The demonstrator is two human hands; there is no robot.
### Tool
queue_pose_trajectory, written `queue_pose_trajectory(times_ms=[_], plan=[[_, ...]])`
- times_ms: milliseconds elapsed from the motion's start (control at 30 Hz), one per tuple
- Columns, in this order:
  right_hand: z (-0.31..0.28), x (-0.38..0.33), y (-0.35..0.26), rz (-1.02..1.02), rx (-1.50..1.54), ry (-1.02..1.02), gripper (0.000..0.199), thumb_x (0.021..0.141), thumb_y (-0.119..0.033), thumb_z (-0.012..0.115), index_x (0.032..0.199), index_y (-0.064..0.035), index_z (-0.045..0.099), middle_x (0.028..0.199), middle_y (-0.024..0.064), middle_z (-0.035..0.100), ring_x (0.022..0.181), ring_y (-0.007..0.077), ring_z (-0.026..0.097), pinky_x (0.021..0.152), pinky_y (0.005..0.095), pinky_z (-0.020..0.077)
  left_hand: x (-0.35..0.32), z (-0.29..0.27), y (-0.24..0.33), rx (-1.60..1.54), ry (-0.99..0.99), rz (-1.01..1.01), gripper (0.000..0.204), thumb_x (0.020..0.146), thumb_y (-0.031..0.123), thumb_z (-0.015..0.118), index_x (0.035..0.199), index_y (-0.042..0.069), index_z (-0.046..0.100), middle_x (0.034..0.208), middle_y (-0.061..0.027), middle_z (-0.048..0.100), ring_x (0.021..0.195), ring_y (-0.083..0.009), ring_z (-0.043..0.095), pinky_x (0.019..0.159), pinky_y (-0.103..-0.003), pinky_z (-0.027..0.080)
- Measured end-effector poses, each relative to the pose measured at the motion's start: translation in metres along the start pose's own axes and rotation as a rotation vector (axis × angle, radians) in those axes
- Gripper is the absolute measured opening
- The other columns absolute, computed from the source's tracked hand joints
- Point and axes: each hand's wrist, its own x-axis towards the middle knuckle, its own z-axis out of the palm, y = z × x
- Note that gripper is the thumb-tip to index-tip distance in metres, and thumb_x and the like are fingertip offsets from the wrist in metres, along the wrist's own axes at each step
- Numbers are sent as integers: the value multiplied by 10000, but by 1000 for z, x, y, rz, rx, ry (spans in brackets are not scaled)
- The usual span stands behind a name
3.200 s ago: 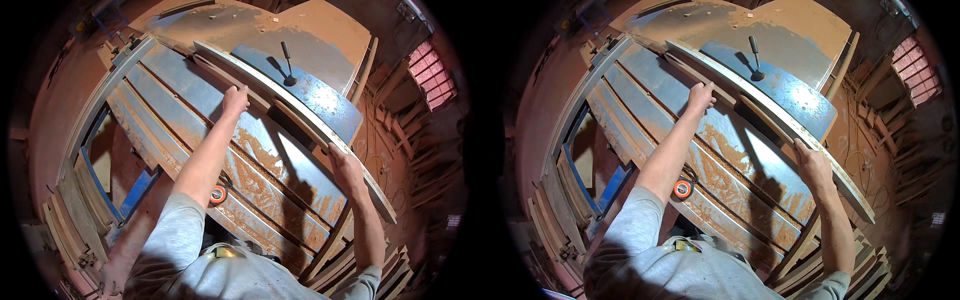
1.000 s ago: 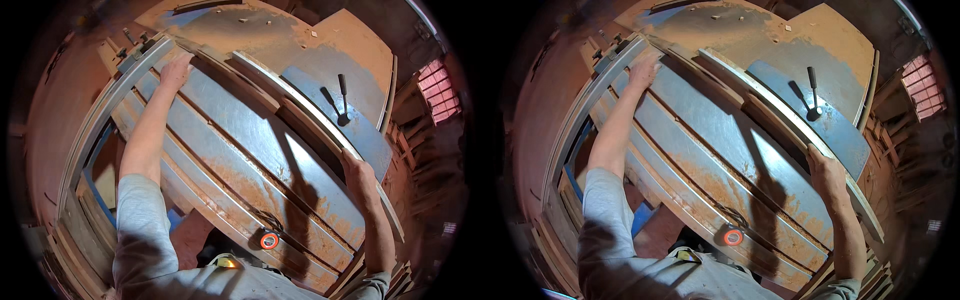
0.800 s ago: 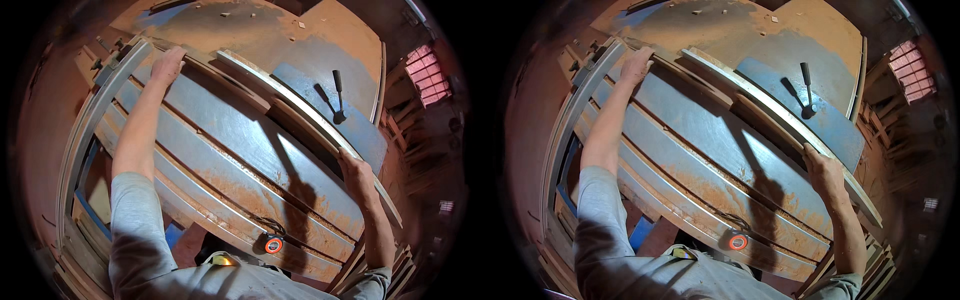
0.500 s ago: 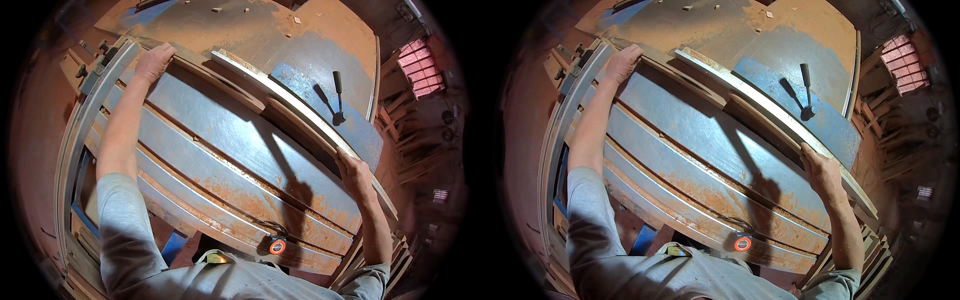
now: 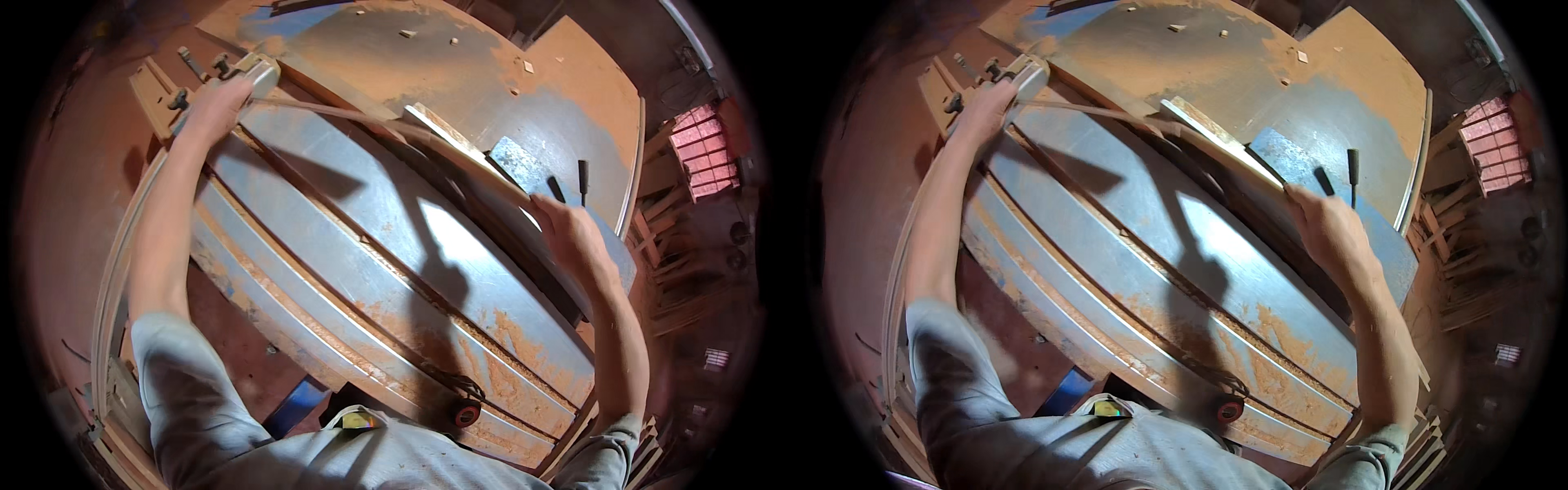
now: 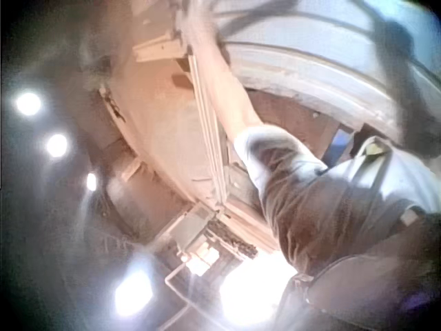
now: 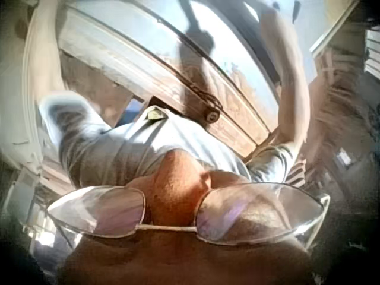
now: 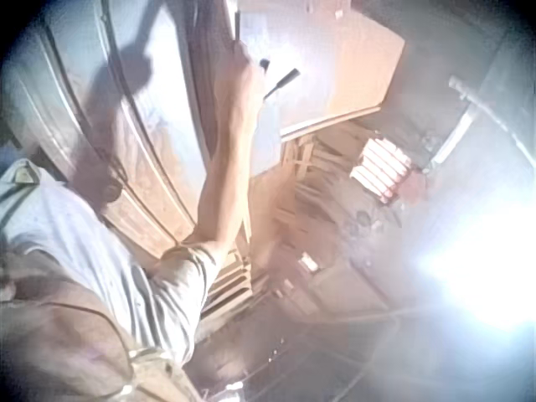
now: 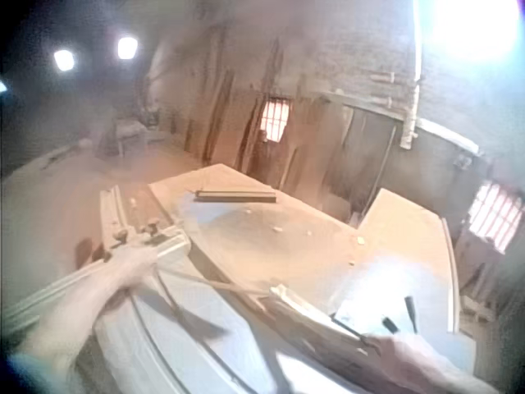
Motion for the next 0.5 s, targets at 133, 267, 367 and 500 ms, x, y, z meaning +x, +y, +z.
queue_pose_trajectory(times_ms=[133,267,367,500], plan=[[-6,53,-33,-54,35,0,260,1017,-218,564,1181,-61,691,920,227,702,845,417,688,730,460,536,-122,-23,12,-163,-342,-302,206,871,185,567,957,0,590,920,-263,652,922,-453,621,757,-518,487],[-13,62,-47,-21,64,-3,276,1025,-232,559,1207,-69,686,959,217,717,857,393,699,743,448,538,-234,-29,38,-850,-666,-714,146,861,78,612,773,-27,561,656,-133,642,538,-220,683,454,-342,539],[-14,32,-27,17,191,27,273,1034,-246,553,1214,-81,674,883,190,696,772,322,684,701,414,526,-251,-35,45,-633,-1003,-808,371,917,261,558,858,-97,638,803,-247,691,616,-297,714,601,-406,575],[-21,-37,-22,225,399,62,244,1041,-196,529,1175,-47,666,642,47,515,576,114,511,555,303,430,-170,-23,43,-388,-489,-701,461,932,377,490,983,-49,657,1008,-311,657,954,-454,646,869,-492,507]])
